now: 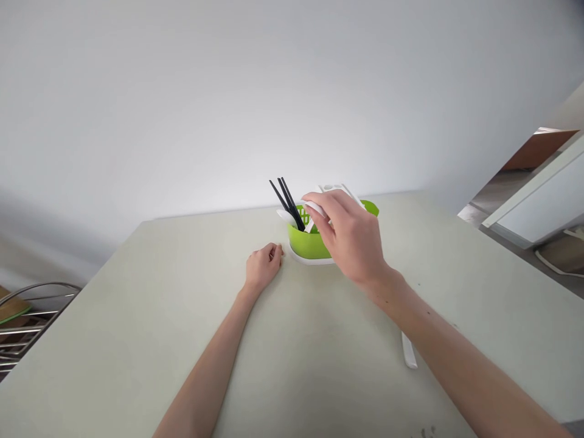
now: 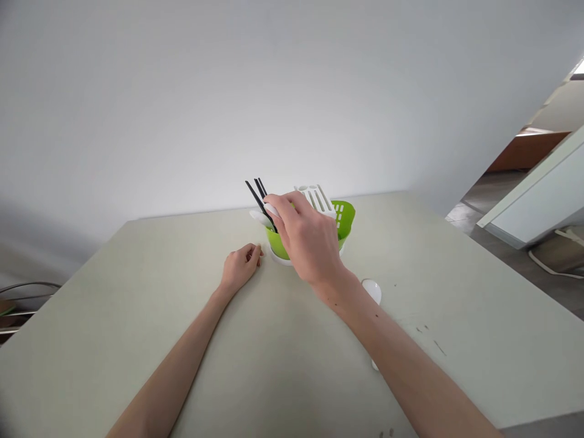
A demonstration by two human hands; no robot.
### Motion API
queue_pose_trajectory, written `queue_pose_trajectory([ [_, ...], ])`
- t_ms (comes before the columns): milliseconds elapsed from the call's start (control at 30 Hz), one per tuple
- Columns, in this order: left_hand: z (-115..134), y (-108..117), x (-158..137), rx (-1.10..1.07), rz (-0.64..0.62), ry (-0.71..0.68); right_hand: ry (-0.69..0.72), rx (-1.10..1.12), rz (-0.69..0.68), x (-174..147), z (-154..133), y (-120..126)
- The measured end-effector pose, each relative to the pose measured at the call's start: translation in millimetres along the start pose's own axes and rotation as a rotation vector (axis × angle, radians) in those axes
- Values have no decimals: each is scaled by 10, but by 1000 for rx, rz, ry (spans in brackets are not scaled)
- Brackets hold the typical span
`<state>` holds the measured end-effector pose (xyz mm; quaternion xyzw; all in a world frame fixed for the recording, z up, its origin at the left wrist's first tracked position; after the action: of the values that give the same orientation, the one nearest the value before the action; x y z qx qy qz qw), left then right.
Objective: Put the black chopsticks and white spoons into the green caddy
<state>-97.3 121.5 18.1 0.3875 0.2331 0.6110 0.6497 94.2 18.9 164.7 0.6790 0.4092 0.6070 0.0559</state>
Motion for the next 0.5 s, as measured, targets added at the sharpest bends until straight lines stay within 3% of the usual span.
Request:
queue_pose_trajectory([
  [200, 11, 9, -15, 0, -1, -9, -59, -59, -242, 53, -28, -264],
  [500, 9, 5, -11, 3, -6, -5, -93, -64, -423, 41, -60, -504],
])
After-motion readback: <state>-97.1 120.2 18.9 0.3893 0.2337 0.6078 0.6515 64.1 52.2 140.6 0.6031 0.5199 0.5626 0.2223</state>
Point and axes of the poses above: each hand's wrist, its own x-axis towards the middle knuckle, its own y-axis out of the back of the hand, z = x × y, the point moved 4 cm from there along x, towards the middle knuckle, and after that the axes turned 3 degrees about y, right-handed, at the moved point
